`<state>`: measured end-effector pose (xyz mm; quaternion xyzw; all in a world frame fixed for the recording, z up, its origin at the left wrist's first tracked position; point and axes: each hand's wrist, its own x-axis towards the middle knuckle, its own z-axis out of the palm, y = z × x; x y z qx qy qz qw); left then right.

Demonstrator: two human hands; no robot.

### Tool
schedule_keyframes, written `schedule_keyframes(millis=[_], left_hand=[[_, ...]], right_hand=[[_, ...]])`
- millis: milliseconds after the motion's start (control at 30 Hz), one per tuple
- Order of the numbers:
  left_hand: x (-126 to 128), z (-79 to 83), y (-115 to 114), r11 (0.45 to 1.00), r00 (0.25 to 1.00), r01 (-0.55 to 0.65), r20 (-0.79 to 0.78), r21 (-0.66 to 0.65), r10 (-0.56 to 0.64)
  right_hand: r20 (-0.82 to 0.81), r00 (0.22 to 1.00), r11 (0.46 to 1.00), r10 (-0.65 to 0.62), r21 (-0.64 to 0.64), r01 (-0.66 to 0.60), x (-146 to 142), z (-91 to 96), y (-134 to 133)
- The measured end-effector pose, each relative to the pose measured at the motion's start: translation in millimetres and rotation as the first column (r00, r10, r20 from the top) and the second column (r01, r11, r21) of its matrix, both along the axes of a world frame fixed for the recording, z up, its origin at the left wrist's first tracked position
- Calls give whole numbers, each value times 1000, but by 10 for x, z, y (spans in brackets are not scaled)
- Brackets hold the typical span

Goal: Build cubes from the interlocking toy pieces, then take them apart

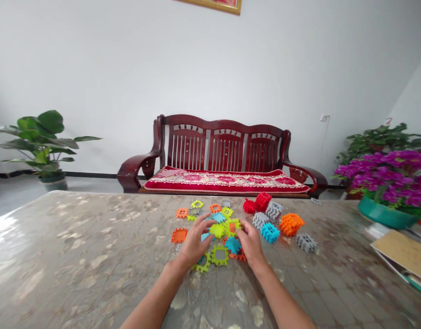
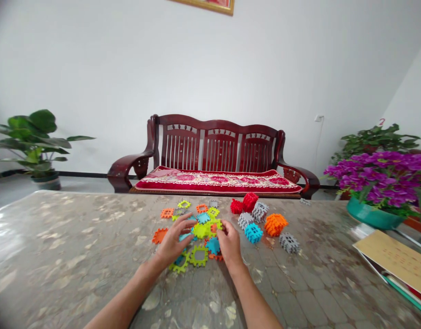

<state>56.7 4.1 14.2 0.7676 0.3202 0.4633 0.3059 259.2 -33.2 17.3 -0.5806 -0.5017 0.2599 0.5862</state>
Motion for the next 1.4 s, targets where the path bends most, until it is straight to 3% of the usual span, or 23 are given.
schedule_keyframes(millis=[100, 167, 300, 433, 533, 900, 1200, 1400], left_hand=[[-166, -20, 153, 983, 982, -183, 49, 29, 181], [-295, -39, 238, 955, 953, -295, 78, 27, 292], [-501, -101, 337, 900, 897, -436, 71, -2, 435], [-572, -135, 352, 874, 873, -486, 25, -3, 486], [-571, -128, 339, 875, 875, -484, -8, 0, 484], [-594, -170, 366, 869, 867, -493, -99, -38, 488], [-586, -118, 338, 863, 852, -505, -180, -32, 492], [-592, -137, 353, 863, 849, -506, -189, -16, 494]], right_hand=[[172, 967, 982, -188, 9, 190, 285, -50, 34], [287, 926, 966, -247, 2, 257, 437, -88, 31], [574, 773, 946, -270, 7, 325, 547, -154, -25], [765, 591, 932, -255, 32, 361, 469, -170, -91], [810, 542, 938, -224, 29, 345, 403, -152, -121], [844, 514, 957, -156, 0, 291, 389, -132, -153], [937, 337, 909, -94, -57, 413, 381, -52, -198], [949, 296, 910, -107, -27, 414, 354, -15, -227]])
